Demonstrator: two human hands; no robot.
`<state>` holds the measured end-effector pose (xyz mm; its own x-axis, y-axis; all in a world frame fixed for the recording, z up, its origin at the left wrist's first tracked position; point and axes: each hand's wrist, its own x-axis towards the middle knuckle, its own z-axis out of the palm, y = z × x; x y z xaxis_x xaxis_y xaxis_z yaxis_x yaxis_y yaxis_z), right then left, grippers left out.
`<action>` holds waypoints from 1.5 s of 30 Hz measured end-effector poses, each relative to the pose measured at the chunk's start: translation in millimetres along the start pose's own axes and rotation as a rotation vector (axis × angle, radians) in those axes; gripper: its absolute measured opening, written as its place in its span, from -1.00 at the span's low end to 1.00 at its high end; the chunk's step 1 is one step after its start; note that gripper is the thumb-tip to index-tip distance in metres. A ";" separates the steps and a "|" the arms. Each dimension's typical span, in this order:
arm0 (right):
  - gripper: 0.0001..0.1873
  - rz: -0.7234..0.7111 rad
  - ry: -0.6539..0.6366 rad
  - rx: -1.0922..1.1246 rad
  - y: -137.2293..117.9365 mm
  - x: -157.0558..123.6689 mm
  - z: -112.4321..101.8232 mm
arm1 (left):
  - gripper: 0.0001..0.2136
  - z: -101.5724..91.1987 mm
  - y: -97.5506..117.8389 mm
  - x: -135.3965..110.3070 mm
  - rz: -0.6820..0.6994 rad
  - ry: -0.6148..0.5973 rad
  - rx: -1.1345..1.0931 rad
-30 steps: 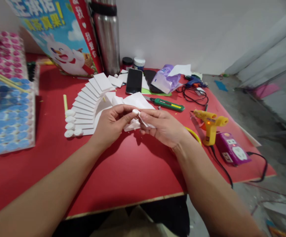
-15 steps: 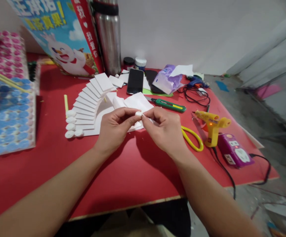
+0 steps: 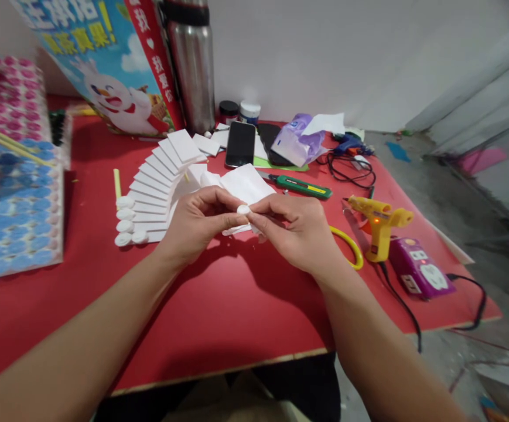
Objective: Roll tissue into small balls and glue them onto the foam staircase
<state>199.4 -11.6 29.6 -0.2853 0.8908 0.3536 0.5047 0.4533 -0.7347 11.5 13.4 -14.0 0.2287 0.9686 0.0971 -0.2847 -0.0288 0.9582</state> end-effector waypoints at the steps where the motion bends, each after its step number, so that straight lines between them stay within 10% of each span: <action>1: -0.82 -0.002 0.002 0.005 -0.1 0.0 0.2 | -0.79 -0.7 -0.6 0.0 -0.013 -0.008 -0.001; 22: -0.84 0.168 0.063 -0.015 -1.2 -1.6 10.4 | -0.87 10.8 13.4 -6.5 0.169 0.070 0.323; 36: -0.83 0.117 0.081 -0.136 0.8 0.7 11.5 | -0.77 6.2 9.0 -2.3 -0.022 0.011 0.239; 45: -0.64 0.748 -0.222 1.015 7.1 13.3 -1.8 | -0.74 1.3 3.3 0.0 -0.033 0.034 0.198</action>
<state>200.6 3.5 30.1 -0.3809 0.8488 -0.3666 -0.2169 -0.4675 -0.8570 11.7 12.9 -10.4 0.2028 0.9774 0.0594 -0.0888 -0.0420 0.9952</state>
